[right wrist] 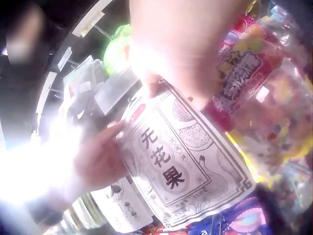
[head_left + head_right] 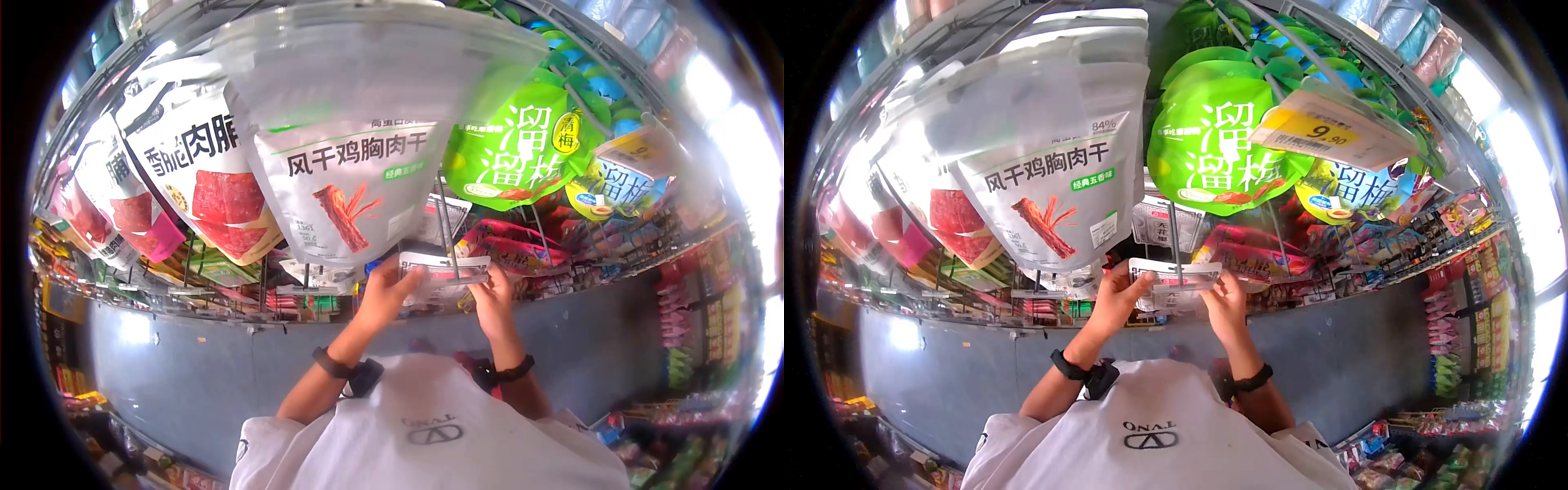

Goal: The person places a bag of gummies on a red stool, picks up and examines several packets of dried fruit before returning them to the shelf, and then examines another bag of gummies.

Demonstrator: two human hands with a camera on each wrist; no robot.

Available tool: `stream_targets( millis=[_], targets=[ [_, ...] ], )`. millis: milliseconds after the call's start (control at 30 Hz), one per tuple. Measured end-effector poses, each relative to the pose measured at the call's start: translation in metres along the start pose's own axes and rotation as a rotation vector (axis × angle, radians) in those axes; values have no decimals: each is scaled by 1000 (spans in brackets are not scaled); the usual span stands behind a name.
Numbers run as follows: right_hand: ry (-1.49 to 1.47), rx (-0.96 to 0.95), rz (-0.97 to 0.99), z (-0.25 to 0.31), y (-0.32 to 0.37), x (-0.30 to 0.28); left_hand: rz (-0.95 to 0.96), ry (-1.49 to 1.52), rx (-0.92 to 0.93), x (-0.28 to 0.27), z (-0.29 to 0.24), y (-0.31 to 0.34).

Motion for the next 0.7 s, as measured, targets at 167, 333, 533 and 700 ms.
stream_targets(
  millis=[167, 333, 533, 700],
  targets=[
    [78, -27, 49, -13, -17, -1, -155, 12, 51, -8, 11, -14],
    [33, -19, 27, -28, -34, 2, -306, -77, 67, -9, 1, -21],
    [347, -26, 344, -64, -23, -21, -555, -243, 142, -9, -18, -32],
    [393, 317, 529, -85, 3, -46, -541, -170, 203, 0, -24, -39]
  ],
)
Point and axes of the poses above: each hand's wrist, its own y-axis away from the middle knuckle, its own x-axis out of the palm, z = x × y, the point moved 5 cm from there along -y, towards the middle knuckle, and after that the axes turned 8 degrees about -x, right-handed, at the moved point
